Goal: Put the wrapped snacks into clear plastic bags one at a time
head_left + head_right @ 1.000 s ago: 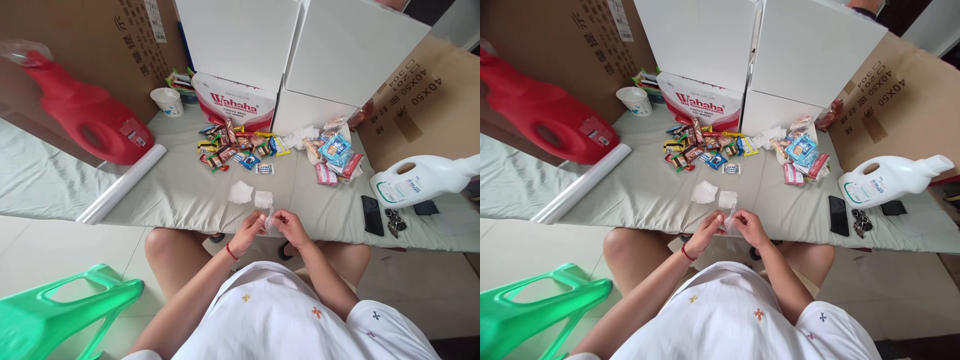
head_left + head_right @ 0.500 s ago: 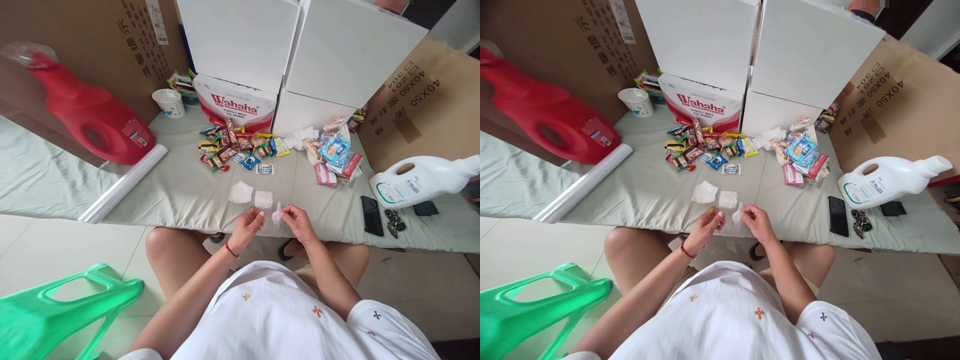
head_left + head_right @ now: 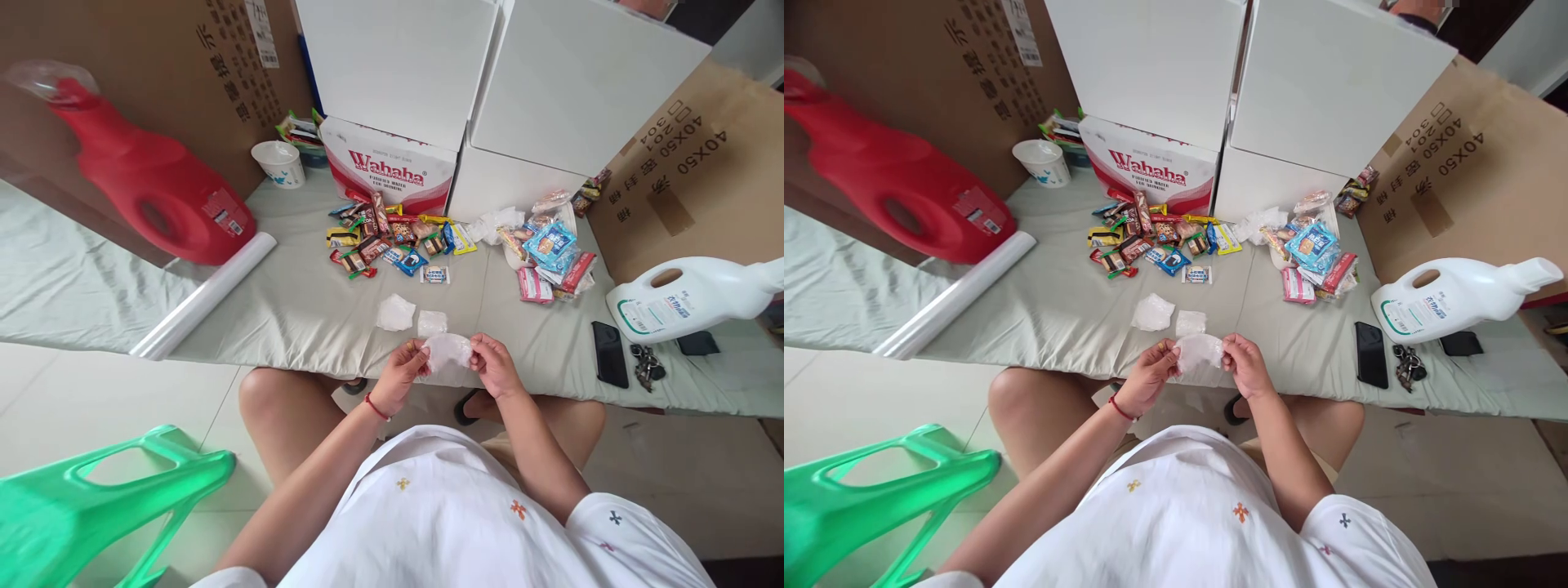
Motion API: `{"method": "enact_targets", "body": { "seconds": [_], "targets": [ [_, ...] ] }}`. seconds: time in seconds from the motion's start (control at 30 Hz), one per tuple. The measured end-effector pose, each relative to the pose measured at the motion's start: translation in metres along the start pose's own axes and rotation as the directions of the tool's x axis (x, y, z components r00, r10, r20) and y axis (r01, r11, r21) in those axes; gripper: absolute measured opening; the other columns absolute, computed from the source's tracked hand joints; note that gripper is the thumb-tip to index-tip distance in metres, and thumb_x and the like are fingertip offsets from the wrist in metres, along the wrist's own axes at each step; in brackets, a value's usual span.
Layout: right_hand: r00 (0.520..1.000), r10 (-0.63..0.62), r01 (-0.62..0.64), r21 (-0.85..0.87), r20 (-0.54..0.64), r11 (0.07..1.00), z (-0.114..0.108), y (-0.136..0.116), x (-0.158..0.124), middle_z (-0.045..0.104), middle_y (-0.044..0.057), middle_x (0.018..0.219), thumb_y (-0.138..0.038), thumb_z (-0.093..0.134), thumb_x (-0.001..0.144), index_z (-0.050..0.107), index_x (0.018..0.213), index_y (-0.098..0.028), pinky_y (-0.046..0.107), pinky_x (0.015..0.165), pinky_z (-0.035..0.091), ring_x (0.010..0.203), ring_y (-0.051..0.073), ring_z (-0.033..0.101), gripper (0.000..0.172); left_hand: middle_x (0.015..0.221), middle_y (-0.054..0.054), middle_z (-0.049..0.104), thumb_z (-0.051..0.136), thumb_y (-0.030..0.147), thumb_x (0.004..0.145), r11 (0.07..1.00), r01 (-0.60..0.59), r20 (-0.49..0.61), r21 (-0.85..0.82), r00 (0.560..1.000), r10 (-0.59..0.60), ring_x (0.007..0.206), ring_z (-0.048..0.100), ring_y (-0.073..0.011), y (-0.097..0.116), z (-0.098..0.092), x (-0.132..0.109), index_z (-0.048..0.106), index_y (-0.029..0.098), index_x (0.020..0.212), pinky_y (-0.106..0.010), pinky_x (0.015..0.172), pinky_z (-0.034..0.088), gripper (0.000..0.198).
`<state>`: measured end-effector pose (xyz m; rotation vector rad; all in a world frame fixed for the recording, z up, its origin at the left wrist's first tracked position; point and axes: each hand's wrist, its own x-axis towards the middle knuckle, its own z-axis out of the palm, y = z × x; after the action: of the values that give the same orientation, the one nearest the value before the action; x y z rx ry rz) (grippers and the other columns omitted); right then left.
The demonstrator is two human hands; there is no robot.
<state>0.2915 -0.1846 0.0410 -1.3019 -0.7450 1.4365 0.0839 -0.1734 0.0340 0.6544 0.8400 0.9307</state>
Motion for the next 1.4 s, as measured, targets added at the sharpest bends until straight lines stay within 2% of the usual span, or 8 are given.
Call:
{"method": "enact_targets", "body": {
  "seconds": [0.13,0.27,0.43,0.63,0.87,1.03,1.27,1.4],
  "targets": [
    [0.997,0.048,-0.047,0.029,-0.058,0.998,-0.007,0.002,0.005,0.045,-0.005,0.06,-0.047,0.078,0.071,0.056,0.071,-0.023,0.026,0.049,0.032,0.054,0.012,0.038,0.033,0.068,0.006,0.05,0.093,0.049,0.063,0.992,0.041,-0.06,-0.122,0.997,-0.049,0.058,0.046,-0.006,0.003,-0.003,0.001,0.06,0.017,0.076,-0.02,0.054,0.042,0.047],
    [0.975,-0.217,0.202,-0.199,-0.056,0.959,-0.006,0.001,-0.004,0.062,0.003,0.089,-0.056,0.071,0.085,0.065,0.09,-0.024,0.03,0.068,0.05,0.08,0.018,0.056,0.033,0.066,0.007,0.045,0.095,0.049,0.06,0.987,0.026,-0.132,-0.159,0.99,-0.047,0.057,0.043,-0.0045,0.004,-0.004,0.003,0.058,0.017,0.072,-0.018,0.051,0.042,0.05],
    [0.834,-0.406,0.552,-0.558,0.374,0.62,0.002,-0.003,-0.016,0.057,0.009,0.139,-0.035,0.08,0.082,0.069,0.122,-0.031,0.046,0.109,0.045,0.128,0.028,0.052,0.042,0.067,0.006,0.052,0.094,0.047,0.063,0.969,0.066,-0.128,-0.238,0.987,-0.098,0.058,0.047,-0.0049,0.007,-0.004,0.004,0.061,0.016,0.074,-0.018,0.05,0.042,0.046],
    [0.888,-0.318,0.46,-0.607,0.333,0.648,0.0,0.013,-0.007,0.067,0.004,0.088,-0.034,0.06,0.098,0.073,0.095,-0.027,0.036,0.078,0.052,0.082,0.021,0.062,0.015,0.071,0.005,0.06,0.09,0.036,0.07,0.893,0.141,-0.071,-0.428,0.979,-0.189,0.053,0.045,-0.0029,0.014,-0.011,0.006,0.062,0.016,0.079,-0.019,0.05,0.04,0.036],
    [0.848,-0.395,0.53,-0.548,0.355,0.647,0.011,0.012,-0.014,0.065,0.007,0.106,-0.04,0.075,0.088,0.072,0.109,-0.028,0.034,0.077,0.05,0.082,0.019,0.058,0.024,0.069,0.003,0.063,0.086,0.037,0.076,0.9,0.189,-0.014,-0.392,0.977,-0.212,0.05,0.047,-0.0037,0.012,-0.014,0.004,0.063,0.015,0.078,-0.02,0.049,0.041,0.031],
    [0.859,-0.285,0.496,-0.558,0.425,0.665,0.027,0.018,-0.018,0.064,0.004,0.086,-0.035,0.062,0.097,0.071,0.087,-0.026,0.032,0.07,0.045,0.076,0.019,0.058,0.016,0.067,0.003,0.061,0.087,0.043,0.074,0.911,0.214,0.018,-0.353,0.975,-0.222,0.05,0.051,-0.0046,0.002,-0.006,0.003,0.062,0.016,0.079,-0.02,0.052,0.044,0.038],
    [0.889,-0.427,0.431,-0.615,0.164,0.66,0.008,0.015,-0.004,0.056,-0.001,0.074,-0.028,0.058,0.092,0.061,0.08,-0.023,0.029,0.065,0.041,0.066,0.015,0.05,0.013,0.067,-0.001,0.062,0.081,0.056,0.077,0.99,0.033,-0.015,-0.136,0.999,-0.035,0.056,0.053,-0.0091,0.038,-0.021,-0.009,0.06,0.017,0.077,-0.022,0.052,0.041,0.044],
    [0.772,-0.634,0.379,-0.765,-0.048,0.521,-0.02,0.004,0.016,0.052,-0.002,0.072,-0.026,0.056,0.09,0.056,0.079,-0.024,0.03,0.067,0.04,0.065,0.016,0.046,0.011,0.062,0.001,0.061,0.081,0.046,0.075,0.973,-0.181,-0.199,0.14,0.958,0.207,0.054,0.051,-0.0088,0.094,-0.061,0.004,0.059,0.018,0.077,-0.02,0.049,0.036,0.036]
  ]
}}
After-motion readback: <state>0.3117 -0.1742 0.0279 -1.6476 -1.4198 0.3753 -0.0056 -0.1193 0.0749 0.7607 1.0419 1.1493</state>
